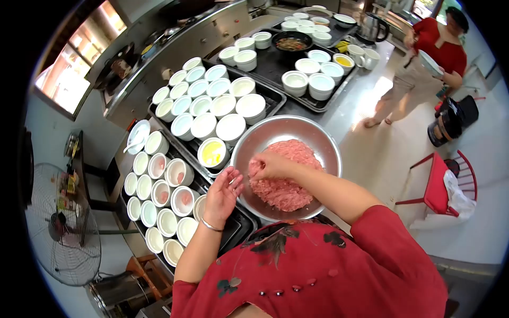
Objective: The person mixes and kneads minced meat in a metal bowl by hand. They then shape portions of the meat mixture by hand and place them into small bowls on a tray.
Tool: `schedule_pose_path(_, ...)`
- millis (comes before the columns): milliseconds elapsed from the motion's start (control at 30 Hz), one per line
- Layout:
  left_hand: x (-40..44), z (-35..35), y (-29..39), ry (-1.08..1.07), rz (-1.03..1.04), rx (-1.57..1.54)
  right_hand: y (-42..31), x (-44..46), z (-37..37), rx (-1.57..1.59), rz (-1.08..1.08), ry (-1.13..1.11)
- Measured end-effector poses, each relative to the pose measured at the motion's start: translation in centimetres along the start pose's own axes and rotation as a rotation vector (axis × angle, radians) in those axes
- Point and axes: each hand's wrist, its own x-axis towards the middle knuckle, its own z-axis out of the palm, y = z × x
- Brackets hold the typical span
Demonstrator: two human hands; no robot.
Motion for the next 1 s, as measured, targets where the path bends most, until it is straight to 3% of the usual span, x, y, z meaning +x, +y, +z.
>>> schedule_pose_path(67,0.7,2.2,-1.3,0.043,-0.121,-0.065,-1.4,-2.4,-0.5,0.206,-0.040,-0.061)
schedule_pose_path(133,1.9,2.7,-2.5,-0.149,-0.267,-0.175,-2.3,-3.1,-0.1,0.089,-0.149,-0.096)
schedule_pose_path(200,2.8,2.1,-4.2,-0.281,-0.287,-0.296,-2.5,-4.1,0.5,-0.084,-0.164,0.028)
schedule_pose_path(233,2.7,3.5,-4.3,-0.064,-0.290,-0.279,-3.8,-5.0,0.2,-0.129,-0.134,0.107)
schedule_pose_path(267,2.4,4.2,-4.4,0.007,-0.278,-0.298,-5.1,-5.8,-0.3,-0.249,-0.056,0.098)
schedule_pose_path(300,2.3,4.2,-3.9,-0.451,-0.375,-0.496,-5.9,-6.3,-0.6,-0.366,0.025,0.080)
schedule_pose_path(333,2.1,4.7,-4.2,-0.245,-0.321,-0.351,-3.5,-5.9,0.5,-0.470,-0.205,0.209)
schedule_pose_path(367,0.7,7.3,-3.6,-0.040,-0.254,-0.204,-3.0,-6.2,0.4,-0.471,-0.199,0.232)
schedule_pose_path(433,1.8,5.8,-4.7,-0.043,-0.239,-0.190,-2.0,-6.5,0.2,-0.542,-0.332,0.331)
schedule_pose_path(500,2.1,5.8,-4.8,-0.036,-0.215,-0.182,-1.8,-6.7,-0.3,-0.510,-0.313,0.333)
schedule_pose_path(567,1.8,6.2,-4.4,0.072,-0.153,-0.172,-0.6,-6.3,-0.5,0.031,-0.367,0.441)
schedule_pose_path(600,1.7,6.8,-4.3,0.077,-0.148,-0.172,0.0,-6.3,-0.6,0.035,-0.371,0.436)
schedule_pose_path(667,1.3,7.8,-4.4,0.036,0.124,0.073,0.7,-6.8,-0.5,1.235,0.182,0.319)
schedule_pose_path(700,1.3,8.2,-4.4,0.011,0.261,0.196,0.5,-6.9,-0.4,1.239,0.180,0.312)
schedule_pose_path(733,2.0,6.4,-4.8,-0.067,0.302,0.447,0.1,-7.2,0.0,1.569,0.316,0.199)
schedule_pose_path(767,1.3,7.2,-4.6,-0.057,0.302,0.454,-0.7,-7.5,0.3,1.897,0.462,0.067)
schedule_pose_path(833,-0.4,10.2,-3.8,-0.392,1.005,1.712,-3.1,-7.5,-0.4,1.843,0.474,0.154)
schedule_pose_path(900,-0.2,9.7,-3.8,-0.203,0.795,1.458,-2.9,-7.2,0.1,1.798,0.496,0.240)
schedule_pose_path(967,1.2,7.6,-4.5,-0.078,0.296,0.640,1.5,-5.3,1.3,1.172,0.089,0.243)
schedule_pose_path(1000,1.6,7.9,-4.3,-0.076,0.303,0.643,1.7,-4.9,0.9,1.172,0.081,0.237)
